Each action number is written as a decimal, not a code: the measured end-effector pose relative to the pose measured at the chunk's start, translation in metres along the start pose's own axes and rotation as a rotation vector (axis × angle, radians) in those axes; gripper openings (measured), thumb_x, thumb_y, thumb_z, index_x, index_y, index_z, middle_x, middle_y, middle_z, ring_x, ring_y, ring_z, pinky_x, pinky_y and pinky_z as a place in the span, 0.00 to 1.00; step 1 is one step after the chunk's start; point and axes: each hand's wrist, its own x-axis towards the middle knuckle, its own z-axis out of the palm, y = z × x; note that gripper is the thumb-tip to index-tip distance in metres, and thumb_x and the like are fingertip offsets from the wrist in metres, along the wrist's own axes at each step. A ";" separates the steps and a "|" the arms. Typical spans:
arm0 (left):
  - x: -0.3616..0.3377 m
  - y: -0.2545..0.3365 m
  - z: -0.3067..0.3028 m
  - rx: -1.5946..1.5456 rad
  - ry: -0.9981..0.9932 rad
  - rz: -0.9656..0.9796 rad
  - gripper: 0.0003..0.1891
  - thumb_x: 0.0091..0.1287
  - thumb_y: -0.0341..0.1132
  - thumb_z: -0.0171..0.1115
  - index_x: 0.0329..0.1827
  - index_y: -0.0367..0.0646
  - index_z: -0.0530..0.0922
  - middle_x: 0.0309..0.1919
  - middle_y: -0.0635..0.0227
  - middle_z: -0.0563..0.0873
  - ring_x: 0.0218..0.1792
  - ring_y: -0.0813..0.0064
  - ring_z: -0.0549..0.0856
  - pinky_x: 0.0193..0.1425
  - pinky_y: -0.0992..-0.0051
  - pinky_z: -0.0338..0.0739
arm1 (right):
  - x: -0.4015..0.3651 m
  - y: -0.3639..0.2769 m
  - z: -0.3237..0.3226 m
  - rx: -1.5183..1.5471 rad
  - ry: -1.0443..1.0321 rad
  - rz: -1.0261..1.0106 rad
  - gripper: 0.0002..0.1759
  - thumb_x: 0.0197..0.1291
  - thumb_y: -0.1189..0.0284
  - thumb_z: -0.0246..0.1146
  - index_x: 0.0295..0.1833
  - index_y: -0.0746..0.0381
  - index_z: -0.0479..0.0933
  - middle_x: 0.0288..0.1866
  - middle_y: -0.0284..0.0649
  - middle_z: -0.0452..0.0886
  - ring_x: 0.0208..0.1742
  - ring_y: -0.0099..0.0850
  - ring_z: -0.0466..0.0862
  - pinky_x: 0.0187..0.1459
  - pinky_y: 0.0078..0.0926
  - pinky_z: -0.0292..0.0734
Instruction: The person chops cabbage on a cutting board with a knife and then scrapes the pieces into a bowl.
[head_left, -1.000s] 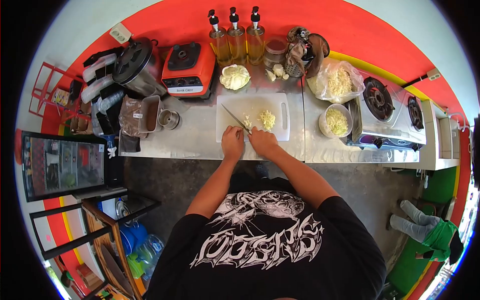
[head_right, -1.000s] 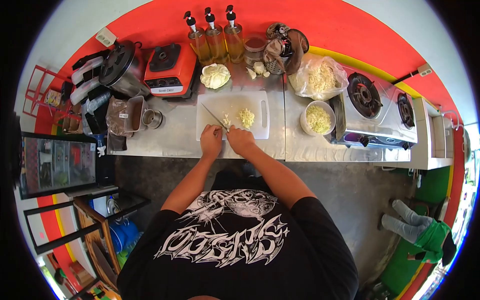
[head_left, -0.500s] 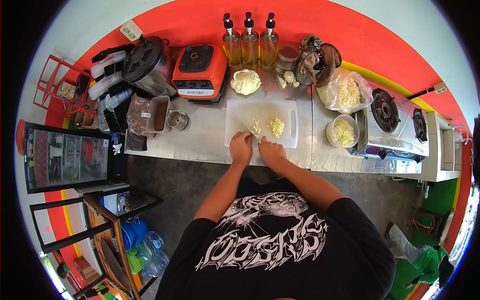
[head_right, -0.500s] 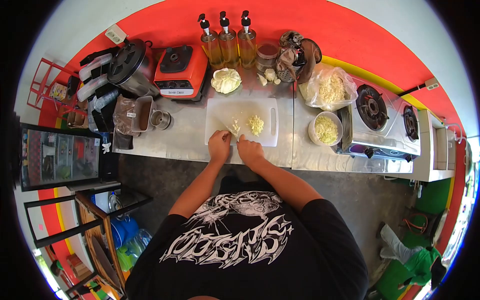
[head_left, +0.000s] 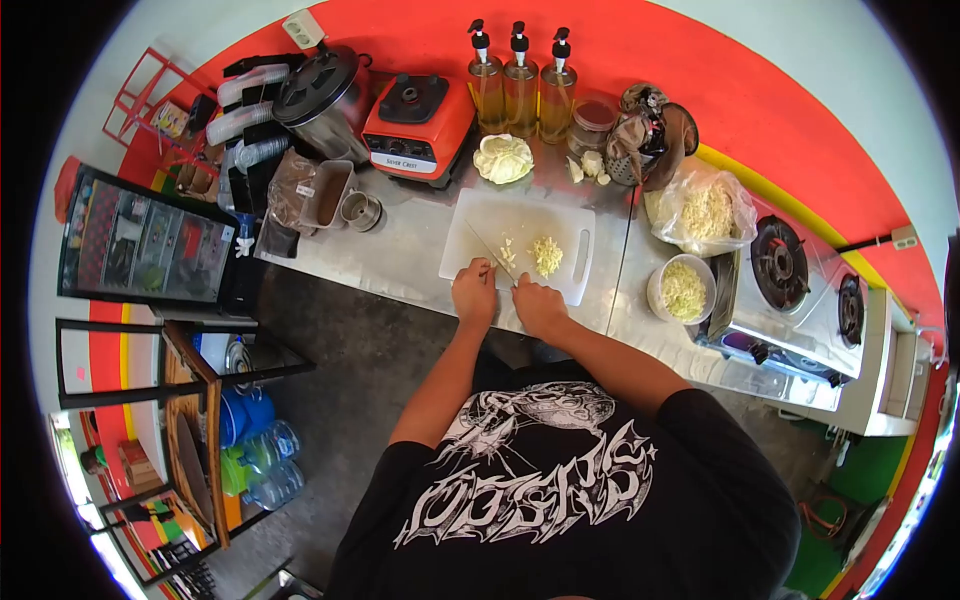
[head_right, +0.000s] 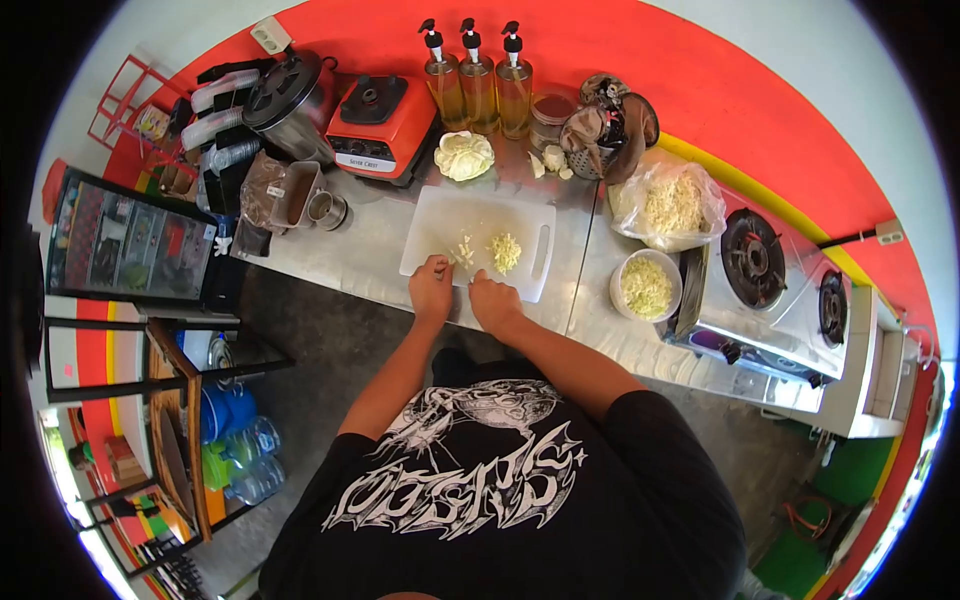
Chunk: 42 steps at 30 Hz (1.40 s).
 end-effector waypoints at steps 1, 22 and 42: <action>-0.002 0.000 0.000 0.025 -0.006 0.019 0.08 0.64 0.28 0.68 0.46 0.42 0.83 0.36 0.60 0.90 0.42 0.56 0.89 0.48 0.60 0.81 | 0.005 0.000 -0.004 -0.021 -0.002 -0.015 0.23 0.78 0.58 0.50 0.53 0.70 0.73 0.44 0.59 0.86 0.48 0.54 0.88 0.49 0.51 0.84; -0.019 0.006 -0.013 -0.069 0.103 -0.098 0.08 0.62 0.24 0.68 0.44 0.39 0.84 0.42 0.60 0.89 0.45 0.57 0.88 0.50 0.62 0.81 | -0.026 0.064 -0.010 -0.003 0.083 -0.099 0.26 0.76 0.52 0.51 0.54 0.67 0.75 0.40 0.63 0.85 0.44 0.62 0.86 0.49 0.58 0.80; -0.008 0.026 0.012 0.132 -0.004 0.064 0.03 0.61 0.29 0.68 0.36 0.44 0.88 0.39 0.65 0.89 0.48 0.58 0.85 0.51 0.61 0.81 | -0.039 0.054 -0.015 -0.250 0.133 -0.215 0.20 0.77 0.56 0.51 0.50 0.64 0.71 0.29 0.52 0.87 0.31 0.52 0.89 0.36 0.51 0.84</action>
